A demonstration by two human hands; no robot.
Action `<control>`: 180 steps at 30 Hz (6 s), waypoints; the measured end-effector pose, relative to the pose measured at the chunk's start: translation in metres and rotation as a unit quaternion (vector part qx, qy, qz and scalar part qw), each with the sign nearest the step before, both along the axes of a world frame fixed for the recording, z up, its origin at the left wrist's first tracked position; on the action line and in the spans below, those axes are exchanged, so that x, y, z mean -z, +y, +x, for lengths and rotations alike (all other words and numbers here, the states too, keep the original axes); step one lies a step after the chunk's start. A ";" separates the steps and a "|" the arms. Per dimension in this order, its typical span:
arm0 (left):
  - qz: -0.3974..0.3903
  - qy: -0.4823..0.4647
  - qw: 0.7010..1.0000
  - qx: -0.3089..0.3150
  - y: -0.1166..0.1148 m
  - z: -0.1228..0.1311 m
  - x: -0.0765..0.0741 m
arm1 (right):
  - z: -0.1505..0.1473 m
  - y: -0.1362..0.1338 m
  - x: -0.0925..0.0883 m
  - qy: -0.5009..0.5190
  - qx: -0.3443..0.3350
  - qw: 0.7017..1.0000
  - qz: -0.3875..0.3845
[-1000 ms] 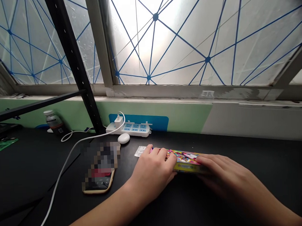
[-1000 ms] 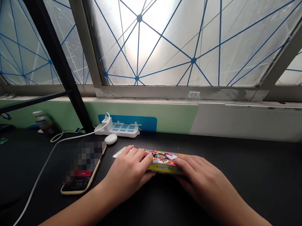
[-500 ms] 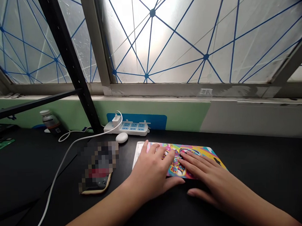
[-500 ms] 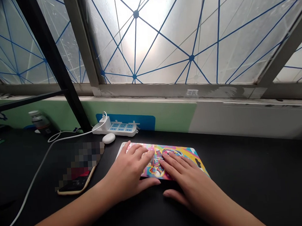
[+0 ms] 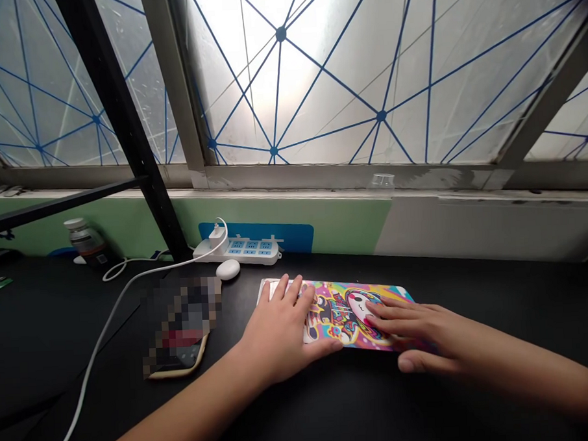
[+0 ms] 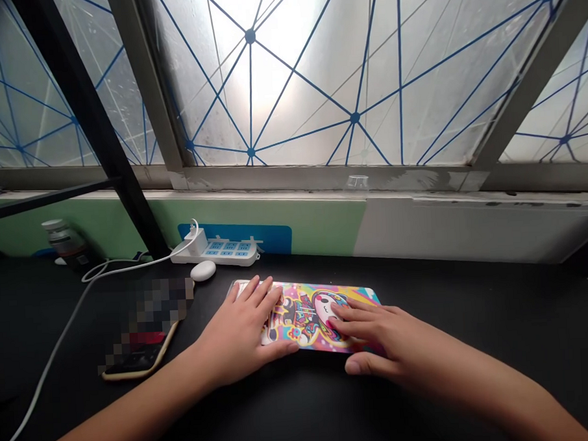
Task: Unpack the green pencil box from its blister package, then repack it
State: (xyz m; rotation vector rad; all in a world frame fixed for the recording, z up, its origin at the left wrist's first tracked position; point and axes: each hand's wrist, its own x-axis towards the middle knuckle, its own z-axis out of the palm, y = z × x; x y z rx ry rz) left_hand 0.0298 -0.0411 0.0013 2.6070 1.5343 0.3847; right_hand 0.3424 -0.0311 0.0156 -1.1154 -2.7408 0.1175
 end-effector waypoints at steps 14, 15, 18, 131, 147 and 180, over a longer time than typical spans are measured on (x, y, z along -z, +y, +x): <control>0.009 0.021 1.000 -0.009 0.000 -0.003 -0.004 | -0.035 -0.002 0.013 -0.005 -0.008 0.999 -0.044; 0.007 0.021 1.000 -0.008 0.001 -0.004 -0.004 | -0.026 0.001 0.009 -0.008 -0.002 0.998 -0.057; 0.002 0.020 1.000 -0.004 0.003 -0.004 -0.003 | -0.002 0.010 -0.007 -0.026 0.014 0.997 -0.072; 0.031 0.034 0.998 -0.036 0.020 -0.013 0.003 | -0.044 0.063 -0.008 0.049 0.132 0.984 -0.108; 0.139 0.016 0.990 -0.019 0.031 -0.040 -0.018 | -0.047 0.049 -0.001 0.093 0.130 0.987 0.036; 0.053 -0.168 0.980 0.096 -0.069 -0.083 0.033 | 0.000 -0.055 0.044 0.217 0.067 0.972 -0.056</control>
